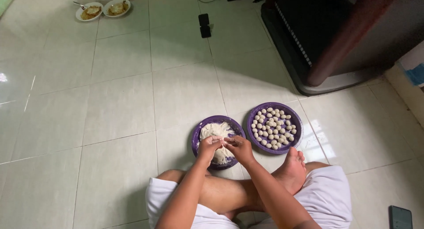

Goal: The person is hand-rolling small dough balls from a larger mass of dough and placing them into a separate bowl.

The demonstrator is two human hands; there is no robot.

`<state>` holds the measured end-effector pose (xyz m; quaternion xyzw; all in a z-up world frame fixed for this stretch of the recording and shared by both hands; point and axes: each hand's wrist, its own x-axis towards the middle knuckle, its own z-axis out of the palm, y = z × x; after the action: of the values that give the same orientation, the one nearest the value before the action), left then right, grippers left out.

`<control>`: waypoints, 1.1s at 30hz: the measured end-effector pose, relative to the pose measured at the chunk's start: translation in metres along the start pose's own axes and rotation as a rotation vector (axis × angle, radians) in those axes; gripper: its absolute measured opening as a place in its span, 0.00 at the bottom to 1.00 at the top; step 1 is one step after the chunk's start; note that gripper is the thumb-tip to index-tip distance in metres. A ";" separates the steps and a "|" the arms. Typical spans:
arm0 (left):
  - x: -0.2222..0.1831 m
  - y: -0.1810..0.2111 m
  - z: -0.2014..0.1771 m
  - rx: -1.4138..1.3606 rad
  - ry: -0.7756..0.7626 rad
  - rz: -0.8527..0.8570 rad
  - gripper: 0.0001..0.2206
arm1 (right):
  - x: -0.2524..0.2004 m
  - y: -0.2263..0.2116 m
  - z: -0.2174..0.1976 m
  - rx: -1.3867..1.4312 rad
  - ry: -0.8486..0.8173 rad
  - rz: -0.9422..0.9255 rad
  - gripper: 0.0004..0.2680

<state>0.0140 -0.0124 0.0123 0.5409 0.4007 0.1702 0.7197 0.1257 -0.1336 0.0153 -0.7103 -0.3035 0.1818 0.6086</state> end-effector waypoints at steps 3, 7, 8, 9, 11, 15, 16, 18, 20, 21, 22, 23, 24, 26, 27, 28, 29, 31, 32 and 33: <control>0.010 -0.003 -0.003 -0.062 0.004 -0.003 0.17 | 0.003 -0.010 -0.002 0.167 -0.103 0.128 0.12; 0.003 0.010 -0.003 -0.068 -0.041 -0.027 0.15 | 0.006 -0.014 -0.004 0.138 -0.094 0.127 0.09; -0.002 0.012 -0.001 -0.060 -0.051 -0.047 0.13 | 0.003 -0.014 -0.005 0.127 -0.077 0.140 0.08; -0.005 0.012 -0.001 -0.061 -0.048 -0.054 0.13 | 0.002 -0.016 -0.005 0.126 -0.080 0.147 0.08; -0.006 0.015 -0.001 -0.065 -0.119 -0.074 0.15 | 0.004 -0.022 -0.005 0.093 -0.043 0.213 0.07; 0.006 -0.001 -0.004 -0.108 -0.175 -0.076 0.14 | 0.004 -0.002 -0.002 -0.167 -0.021 0.139 0.08; 0.005 0.003 -0.005 -0.138 -0.163 -0.071 0.14 | 0.005 -0.007 -0.003 -0.249 0.004 0.066 0.11; 0.008 0.002 -0.006 -0.171 -0.149 -0.067 0.13 | 0.004 -0.013 -0.003 -0.333 0.027 -0.008 0.15; 0.014 -0.007 -0.009 -0.223 -0.100 -0.053 0.15 | 0.001 -0.015 0.000 -0.150 -0.069 -0.029 0.14; 0.015 -0.005 -0.010 -0.224 -0.097 -0.051 0.15 | 0.001 -0.018 0.000 -0.149 -0.071 -0.031 0.14; 0.015 -0.005 -0.011 -0.231 -0.085 -0.052 0.16 | 0.001 -0.020 0.000 -0.118 -0.086 -0.031 0.12; 0.016 -0.004 -0.011 -0.239 -0.072 -0.054 0.16 | 0.000 -0.023 -0.001 -0.088 -0.101 -0.030 0.11; 0.013 -0.001 -0.009 -0.239 -0.073 -0.053 0.16 | 0.001 -0.019 -0.001 -0.088 -0.099 -0.032 0.11; 0.006 0.003 -0.004 -0.282 -0.109 -0.017 0.14 | 0.002 -0.010 -0.002 -0.166 -0.064 -0.058 0.10; 0.009 -0.001 -0.004 -0.283 -0.110 -0.016 0.14 | 0.001 -0.014 -0.003 -0.167 -0.064 -0.059 0.10; 0.012 -0.004 -0.005 -0.241 -0.105 0.023 0.16 | 0.000 -0.018 -0.003 -0.193 -0.051 -0.076 0.08; 0.015 -0.007 -0.005 -0.198 -0.101 0.062 0.17 | 0.000 -0.022 -0.003 -0.219 -0.038 -0.092 0.08; 0.016 -0.012 -0.004 -0.174 -0.103 0.070 0.17 | -0.005 -0.024 -0.001 -0.254 -0.047 -0.109 0.08; 0.018 -0.014 -0.003 -0.150 -0.104 0.081 0.18 | -0.005 -0.026 0.000 -0.289 -0.058 -0.129 0.09; 0.015 -0.014 -0.002 -0.151 -0.105 0.082 0.18 | -0.005 -0.020 -0.001 -0.290 -0.057 -0.129 0.09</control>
<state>0.0193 -0.0060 -0.0065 0.5092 0.3261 0.2006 0.7708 0.1180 -0.1362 0.0348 -0.7642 -0.3890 0.1167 0.5011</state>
